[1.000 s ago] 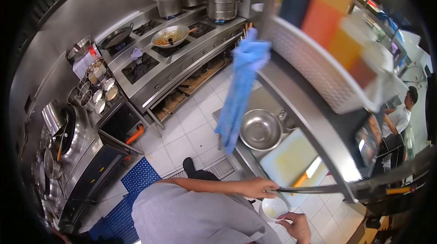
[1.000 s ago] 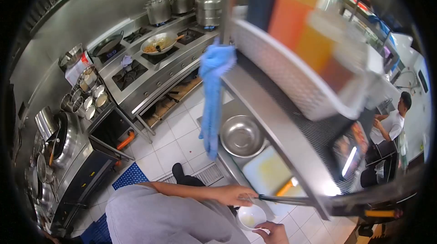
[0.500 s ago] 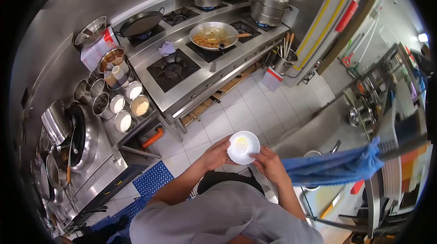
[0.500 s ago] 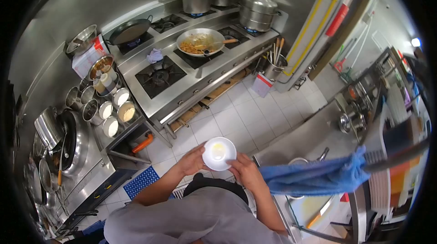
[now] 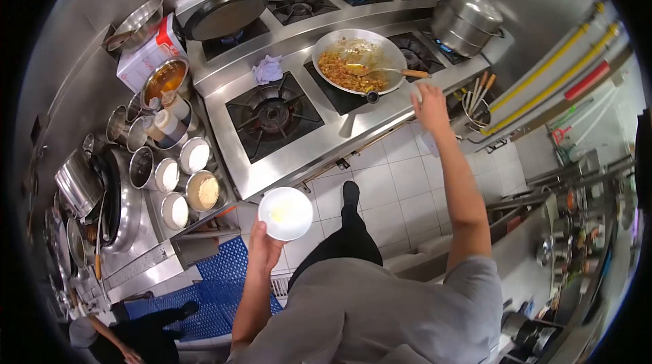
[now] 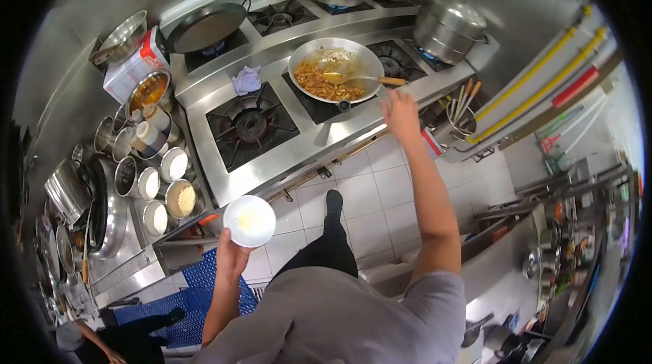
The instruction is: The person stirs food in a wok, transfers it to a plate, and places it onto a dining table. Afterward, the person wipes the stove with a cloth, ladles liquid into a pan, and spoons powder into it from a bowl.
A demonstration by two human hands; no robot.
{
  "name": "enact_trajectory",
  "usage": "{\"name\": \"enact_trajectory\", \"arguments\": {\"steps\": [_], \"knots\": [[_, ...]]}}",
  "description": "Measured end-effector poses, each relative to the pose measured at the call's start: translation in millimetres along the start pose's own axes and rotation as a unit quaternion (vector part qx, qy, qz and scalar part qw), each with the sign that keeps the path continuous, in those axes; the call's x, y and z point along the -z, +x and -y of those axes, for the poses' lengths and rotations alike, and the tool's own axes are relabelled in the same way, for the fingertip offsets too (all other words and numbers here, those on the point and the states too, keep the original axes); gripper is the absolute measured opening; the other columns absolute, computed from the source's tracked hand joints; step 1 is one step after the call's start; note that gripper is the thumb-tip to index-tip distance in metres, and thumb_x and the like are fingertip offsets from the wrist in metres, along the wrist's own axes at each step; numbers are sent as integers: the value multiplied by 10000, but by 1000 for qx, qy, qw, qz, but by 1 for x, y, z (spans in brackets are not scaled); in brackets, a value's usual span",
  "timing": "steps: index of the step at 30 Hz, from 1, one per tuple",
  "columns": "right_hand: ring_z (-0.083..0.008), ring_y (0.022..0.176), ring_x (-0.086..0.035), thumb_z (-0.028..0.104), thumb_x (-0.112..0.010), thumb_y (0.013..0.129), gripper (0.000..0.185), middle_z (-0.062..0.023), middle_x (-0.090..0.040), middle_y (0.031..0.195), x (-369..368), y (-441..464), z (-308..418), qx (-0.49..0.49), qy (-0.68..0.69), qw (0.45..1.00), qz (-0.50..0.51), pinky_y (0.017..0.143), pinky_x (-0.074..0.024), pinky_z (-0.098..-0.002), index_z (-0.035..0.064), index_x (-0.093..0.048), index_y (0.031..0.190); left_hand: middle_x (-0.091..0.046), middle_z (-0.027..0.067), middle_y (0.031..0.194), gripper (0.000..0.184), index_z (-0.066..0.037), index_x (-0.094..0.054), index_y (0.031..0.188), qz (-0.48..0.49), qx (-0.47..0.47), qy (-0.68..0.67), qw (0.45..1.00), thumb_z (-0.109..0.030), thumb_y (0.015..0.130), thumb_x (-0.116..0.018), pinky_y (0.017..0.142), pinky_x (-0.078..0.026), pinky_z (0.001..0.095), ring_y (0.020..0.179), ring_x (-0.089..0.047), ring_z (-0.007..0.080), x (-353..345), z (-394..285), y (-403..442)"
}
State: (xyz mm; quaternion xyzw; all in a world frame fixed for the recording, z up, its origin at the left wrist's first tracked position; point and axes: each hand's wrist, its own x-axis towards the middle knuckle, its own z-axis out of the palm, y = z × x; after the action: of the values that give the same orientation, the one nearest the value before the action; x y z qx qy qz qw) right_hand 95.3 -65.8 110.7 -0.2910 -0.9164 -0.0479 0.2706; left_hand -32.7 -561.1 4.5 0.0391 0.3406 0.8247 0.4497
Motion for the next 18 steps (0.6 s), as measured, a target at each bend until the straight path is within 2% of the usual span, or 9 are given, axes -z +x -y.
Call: {"name": "enact_trajectory", "arguments": {"steps": [2,4,5,6,7,10,12,14,18], "knots": [[-379,1048,-598,265,-615,917,343,-220,-668,1019,-62,53,-61,-1,-48,999,6,941,-464,-479,62,-629,1193,-490,191,1402,707,-10,-348,1444,-56,-43,-18,997,-395,927,-637,889,-590,490,1208,-587,354,-8,5,26],[-385,1012,-633,376,-573,942,401,-213,-682,1012,-119,89,-111,71,-224,970,-63,901,-484,-507,72,-621,1199,-477,191,1430,762,-17,-327,1470,-90,-52,7,995,-438,916,-636,977,-536,523,1270,-536,359,-22,14,54],[-385,1012,-633,376,-573,942,401,-213,-682,1012,-131,103,-123,71,-214,973,-49,901,-484,-507,72,-621,1199,-474,186,1432,770,-20,-332,1468,-129,-86,1,988,-443,906,-647,980,-534,522,1271,-534,356,-37,19,65],[-395,989,-647,410,-557,950,417,-209,-689,1001,-139,117,-136,-8,-153,977,149,873,-498,-508,73,-631,1184,-472,182,1435,778,-24,-336,1466,-165,-123,-5,979,-447,897,-657,982,-532,521,1273,-533,352,-51,24,77],[-406,966,-660,444,-540,957,438,-205,-696,990,-146,136,-144,-83,-89,934,336,845,-513,-509,74,-640,1169,-461,164,1448,784,-37,-344,1466,-194,-137,-14,971,-454,886,-667,992,-524,510,1284,-523,336,-69,27,92],[-409,910,-678,464,-522,968,438,-198,-704,974,-150,149,-163,-18,5,917,398,796,-532,-508,69,-660,1100,-460,150,1453,779,-46,-349,1468,-215,-163,-37,962,-462,888,-661,1008,-510,500,1300,-511,320,-106,38,134],[-392,864,-677,427,-574,944,374,-188,-688,959,-138,153,-168,8,29,910,413,779,-537,-493,73,-671,1019,-458,147,1456,770,-48,-352,1468,-234,-153,-49,959,-467,895,-649,1025,-498,491,1307,-505,310,-116,46,159],[-356,800,-684,352,-619,923,303,-156,-671,939,-127,151,-175,87,-8,949,304,724,-552,-460,60,-653,994,-450,165,1465,774,-16,-322,1482,-222,-146,-49,963,-440,914,-635,1072,-450,503,1333,-475,332,-125,48,185],[-312,777,-687,276,-626,920,245,-124,-649,922,-78,148,-180,82,-99,951,283,668,-562,-415,52,-634,1019,-458,160,1455,726,-12,-346,1461,-242,-131,-17,961,-440,935,-605,1066,-463,487,1321,-492,318,-137,44,228]]}}
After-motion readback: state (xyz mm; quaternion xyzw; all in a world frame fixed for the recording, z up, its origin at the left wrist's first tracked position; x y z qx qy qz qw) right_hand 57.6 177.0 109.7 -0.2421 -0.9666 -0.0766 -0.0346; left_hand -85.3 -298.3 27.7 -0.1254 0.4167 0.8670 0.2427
